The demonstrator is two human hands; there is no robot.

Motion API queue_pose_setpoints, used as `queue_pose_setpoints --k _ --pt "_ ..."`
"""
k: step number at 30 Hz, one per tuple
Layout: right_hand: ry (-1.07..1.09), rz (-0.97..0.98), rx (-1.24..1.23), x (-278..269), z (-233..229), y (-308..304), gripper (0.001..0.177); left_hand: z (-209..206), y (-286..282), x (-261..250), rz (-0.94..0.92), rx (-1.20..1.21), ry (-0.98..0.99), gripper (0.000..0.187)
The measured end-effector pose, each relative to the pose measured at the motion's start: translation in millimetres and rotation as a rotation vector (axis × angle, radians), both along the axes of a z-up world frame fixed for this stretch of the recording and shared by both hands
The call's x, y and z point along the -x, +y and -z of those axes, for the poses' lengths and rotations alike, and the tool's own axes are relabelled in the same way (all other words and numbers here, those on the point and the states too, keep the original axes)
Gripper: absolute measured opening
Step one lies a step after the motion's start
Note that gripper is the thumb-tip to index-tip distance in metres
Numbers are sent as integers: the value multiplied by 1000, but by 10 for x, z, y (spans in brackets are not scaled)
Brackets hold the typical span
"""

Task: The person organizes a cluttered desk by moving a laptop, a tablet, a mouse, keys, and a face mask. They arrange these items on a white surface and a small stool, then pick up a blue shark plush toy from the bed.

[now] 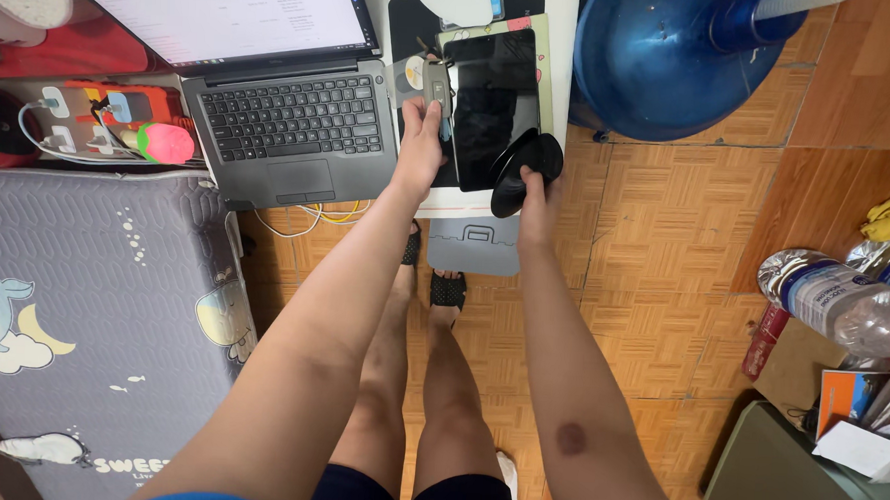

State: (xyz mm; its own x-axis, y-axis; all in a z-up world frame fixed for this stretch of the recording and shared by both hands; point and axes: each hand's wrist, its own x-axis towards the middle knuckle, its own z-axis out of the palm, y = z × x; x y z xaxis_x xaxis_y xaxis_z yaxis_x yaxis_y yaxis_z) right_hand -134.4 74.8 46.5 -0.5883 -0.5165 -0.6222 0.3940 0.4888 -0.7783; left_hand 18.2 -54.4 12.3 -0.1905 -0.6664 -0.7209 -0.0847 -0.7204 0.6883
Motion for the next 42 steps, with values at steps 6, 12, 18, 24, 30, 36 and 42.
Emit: queue_pose_setpoints --k 6,12,18,24,30,36,42 --pt "-45 56 -117 -129 -34 89 71 16 -44 -5 -16 -1 -27 32" --pt "-6 249 -97 -109 58 157 77 187 -225 -146 -1 434 -115 22" --pt "59 241 -26 -149 -130 187 69 -692 -225 -529 -34 151 251 13" --pt "362 -204 3 -394 -574 -184 60 -1304 -91 -1086 -115 13 615 16" --pt "816 -632 -59 -732 -440 -731 55 -1680 -63 -1431 -132 46 659 69" --pt "1044 -878 -223 -1072 -182 -974 64 -1935 -161 -1695 -7 169 510 108" --pt "1148 -1039 -406 -1138 -95 -1014 69 -2013 -272 -1878 88 233 416 101"
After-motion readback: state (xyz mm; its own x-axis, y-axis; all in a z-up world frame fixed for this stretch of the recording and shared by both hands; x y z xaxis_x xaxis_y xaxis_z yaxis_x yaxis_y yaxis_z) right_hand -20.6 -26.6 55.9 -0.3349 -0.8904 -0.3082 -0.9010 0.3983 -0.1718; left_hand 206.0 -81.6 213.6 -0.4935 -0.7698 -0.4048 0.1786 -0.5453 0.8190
